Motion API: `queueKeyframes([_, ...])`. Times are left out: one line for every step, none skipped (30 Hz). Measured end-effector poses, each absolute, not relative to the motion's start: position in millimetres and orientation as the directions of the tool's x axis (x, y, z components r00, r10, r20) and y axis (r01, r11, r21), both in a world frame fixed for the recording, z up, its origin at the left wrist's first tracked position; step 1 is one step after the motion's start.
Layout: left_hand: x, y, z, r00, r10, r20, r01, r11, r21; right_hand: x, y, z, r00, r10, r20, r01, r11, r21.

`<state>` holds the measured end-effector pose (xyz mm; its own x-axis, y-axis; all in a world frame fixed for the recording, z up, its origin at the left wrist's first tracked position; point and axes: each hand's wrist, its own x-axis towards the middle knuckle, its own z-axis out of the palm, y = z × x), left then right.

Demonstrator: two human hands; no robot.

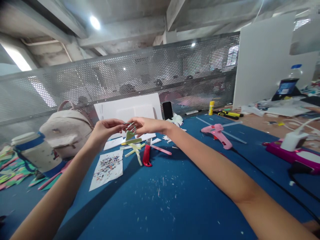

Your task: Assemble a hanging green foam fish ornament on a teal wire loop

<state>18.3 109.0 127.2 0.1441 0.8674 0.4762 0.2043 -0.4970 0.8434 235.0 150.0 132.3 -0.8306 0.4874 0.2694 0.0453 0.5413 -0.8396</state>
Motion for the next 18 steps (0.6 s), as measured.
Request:
queueKeyframes([17.4, 109.3, 127.4, 0.135, 0.861, 0.490, 0.214, -0.508, 0.834, 234.0, 149.8, 131.4, -0.841, 0.478, 0.253, 0.051, 0.536, -0.842])
queueKeyframes([16.6, 109.7, 127.6, 0.125, 0.854, 0.504, 0.223, -0.520, 0.825, 232.5, 149.9, 130.5, -0.846, 0.473, 0.244, 0.056, 0.535, -0.843])
queueKeyframes([15.9, 110.3, 127.8, 0.114, 0.847, 0.520, 0.231, -0.532, 0.815, 230.9, 150.2, 129.6, -0.849, 0.472, 0.238, 0.061, 0.535, -0.843])
queueKeyframes([15.3, 110.8, 128.1, 0.102, 0.839, 0.535, 0.239, -0.543, 0.805, 229.4, 150.7, 128.8, -0.849, 0.473, 0.236, 0.065, 0.536, -0.842])
queueKeyframes([14.7, 111.3, 128.5, 0.091, 0.831, 0.549, 0.250, -0.553, 0.795, 228.2, 151.3, 128.1, -0.846, 0.479, 0.236, 0.069, 0.537, -0.841])
queueKeyframes([13.8, 111.7, 129.1, 0.082, 0.824, 0.561, 0.263, -0.561, 0.785, 227.4, 151.9, 127.7, -0.840, 0.488, 0.239, 0.073, 0.538, -0.840])
queueKeyframes([12.8, 111.8, 130.1, 0.077, 0.817, 0.571, 0.281, -0.567, 0.774, 227.0, 152.4, 127.5, -0.832, 0.499, 0.243, 0.079, 0.539, -0.838])
queueKeyframes([11.5, 111.5, 131.4, 0.075, 0.813, 0.578, 0.304, -0.571, 0.763, 227.0, 152.7, 127.6, -0.825, 0.509, 0.246, 0.085, 0.542, -0.836])
queueKeyframes([9.9, 110.9, 133.1, 0.076, 0.808, 0.584, 0.330, -0.573, 0.750, 227.4, 152.7, 127.9, -0.820, 0.516, 0.247, 0.093, 0.545, -0.833])
queueKeyframes([8.2, 109.9, 134.9, 0.078, 0.804, 0.590, 0.357, -0.575, 0.736, 227.9, 152.6, 128.5, -0.817, 0.521, 0.246, 0.101, 0.550, -0.829])
queueKeyframes([6.3, 108.5, 137.0, 0.082, 0.799, 0.596, 0.385, -0.576, 0.721, 228.6, 152.4, 129.1, -0.816, 0.524, 0.244, 0.111, 0.556, -0.824])
queueKeyframes([4.2, 107.0, 139.1, 0.085, 0.794, 0.601, 0.412, -0.578, 0.705, 229.1, 152.1, 129.7, -0.816, 0.525, 0.241, 0.120, 0.562, -0.819])
queueKeyframes([2.1, 105.3, 141.2, 0.089, 0.789, 0.608, 0.436, -0.579, 0.689, 229.6, 151.9, 130.3, -0.816, 0.526, 0.238, 0.128, 0.567, -0.814])
queueKeyframes([0.0, 103.6, 143.1, 0.091, 0.784, 0.614, 0.456, -0.581, 0.674, 229.9, 151.7, 130.7, -0.817, 0.527, 0.236, 0.136, 0.572, -0.809])
queueKeyframes([-2.2, 102.1, 144.8, 0.093, 0.778, 0.621, 0.474, -0.584, 0.659, 230.0, 151.7, 130.9, -0.818, 0.527, 0.232, 0.141, 0.575, -0.806])
queueKeyframes([-4.4, 100.8, 146.3, 0.094, 0.772, 0.629, 0.489, -0.586, 0.646, 230.0, 151.7, 131.0, -0.821, 0.524, 0.227, 0.146, 0.577, -0.804])
queueKeyframes([-6.4, 99.8, 147.5, 0.093, 0.765, 0.637, 0.500, -0.589, 0.635, 229.8, 151.6, 131.0, -0.826, 0.519, 0.220, 0.150, 0.579, -0.802])
queueKeyframes([-8.3, 99.1, 148.4, 0.092, 0.760, 0.644, 0.508, -0.592, 0.626, 229.6, 151.5, 131.0, -0.831, 0.513, 0.214, 0.152, 0.580, -0.800])
